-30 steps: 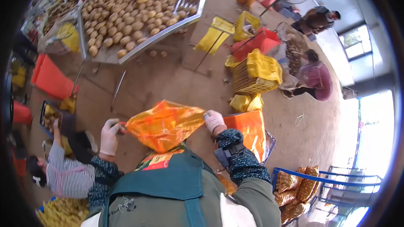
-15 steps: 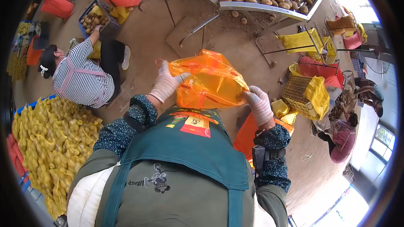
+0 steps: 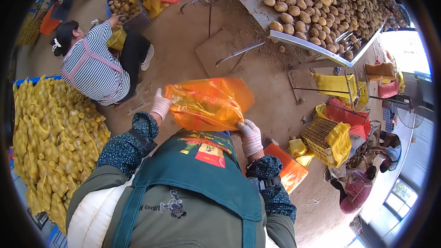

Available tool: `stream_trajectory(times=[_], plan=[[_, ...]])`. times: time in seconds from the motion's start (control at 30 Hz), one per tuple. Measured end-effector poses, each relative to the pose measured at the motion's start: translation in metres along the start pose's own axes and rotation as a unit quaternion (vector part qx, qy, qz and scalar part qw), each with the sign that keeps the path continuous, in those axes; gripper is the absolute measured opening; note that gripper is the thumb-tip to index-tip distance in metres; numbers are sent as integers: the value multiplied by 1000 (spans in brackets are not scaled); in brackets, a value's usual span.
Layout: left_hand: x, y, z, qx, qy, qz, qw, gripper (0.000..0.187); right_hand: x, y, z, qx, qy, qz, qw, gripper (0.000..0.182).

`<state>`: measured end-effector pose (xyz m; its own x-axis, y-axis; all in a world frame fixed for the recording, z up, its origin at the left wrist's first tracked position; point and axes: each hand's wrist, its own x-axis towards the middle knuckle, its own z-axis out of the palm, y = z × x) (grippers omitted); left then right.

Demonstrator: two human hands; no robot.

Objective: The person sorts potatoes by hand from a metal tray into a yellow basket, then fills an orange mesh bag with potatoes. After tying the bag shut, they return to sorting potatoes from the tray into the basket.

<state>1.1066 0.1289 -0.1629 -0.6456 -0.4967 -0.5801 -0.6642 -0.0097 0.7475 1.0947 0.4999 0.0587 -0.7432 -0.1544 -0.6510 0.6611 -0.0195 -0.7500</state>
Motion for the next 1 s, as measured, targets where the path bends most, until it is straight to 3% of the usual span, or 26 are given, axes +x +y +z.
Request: stream_trajectory(times=[0.03, 0.1, 0.13, 0.17, 0.2, 0.23, 0.27, 0.33, 0.43, 0.5, 0.53, 0.57, 0.6, 0.63, 0.67, 0.7, 0.77, 0.83, 0.87, 0.97, 1.0], plan=[[-45, 88, -22, 81, 54, 22, 995, 56, 15, 15, -7, 67, 19, 24, 997, 35], [-24, 107, -53, -24, 48, 77, 996, 76, 36, 24, -10, 63, 2, 82, 995, 34], [-24, 121, -65, -24, 57, 75, 995, 76, 41, 15, -1, -24, 7, 154, 988, 37], [-28, 140, -74, -34, 10, 140, 990, 75, 48, 8, 10, -112, 10, 224, 968, 39], [-36, 159, -83, -42, -38, 203, 977, 73, 67, 19, 14, -237, 38, 198, 950, 51], [-47, 178, -85, -62, -57, 208, 975, 72, 69, 15, 26, -410, 85, 2, 908, 59], [-51, 183, -86, -62, -54, 204, 976, 72, 68, 0, 40, -550, 130, -198, 801, 67], [-70, 207, -82, -68, -52, 203, 975, 72, 79, -48, 75, -513, 60, -351, 781, 79], [-104, 237, -91, 33, -64, 219, 973, 69, 97, -94, 141, -511, 6, -416, 752, 86], [-99, 233, -95, -38, -118, 255, 959, 61, 115, -119, 177, -584, -13, -541, 606, 77], [-100, 236, -98, -84, -124, 281, 948, 58, 138, -120, 186, -641, -59, -473, 602, 67], [-113, 251, -104, -157, -140, 247, 946, 55, 166, -115, 189, -693, -103, -396, 594, 57], [-109, 252, -115, -63, -111, 299, 946, 57, 188, -116, 188, -679, -88, -368, 629, 31], [-103, 249, -132, 33, -78, 345, 935, 59, 194, -130, 183, -681, -81, -369, 628, 31], [-89, 242, -144, 205, -8, 412, 888, 60, 203, -153, 175, -664, -63, -382, 640, 21], [-81, 228, -150, 372, 64, 455, 807, 61, 205, -165, 173, -644, -51, -394, 653, 11], [-65, 205, -134, 400, 50, 401, 822, 57, 211, -169, 167, -652, -94, -382, 648, 13], [-43, 181, -116, 470, 50, 423, 773, 44, 228, -166, 142, -618, -169, -447, 625, 19], [-46, 201, -100, 458, 38, 397, 794, 29, 253, -151, 117, -631, -174, -460, 600, 26], [-42, 224, -48, 404, 13, 372, 835, 20, 274, -139, 63, -696, -158, -406, 571, 30], [-40, 228, -29, 330, 31, 397, 856, 18, 285, -135, 46, -720, -168, -368, 565, 29]])
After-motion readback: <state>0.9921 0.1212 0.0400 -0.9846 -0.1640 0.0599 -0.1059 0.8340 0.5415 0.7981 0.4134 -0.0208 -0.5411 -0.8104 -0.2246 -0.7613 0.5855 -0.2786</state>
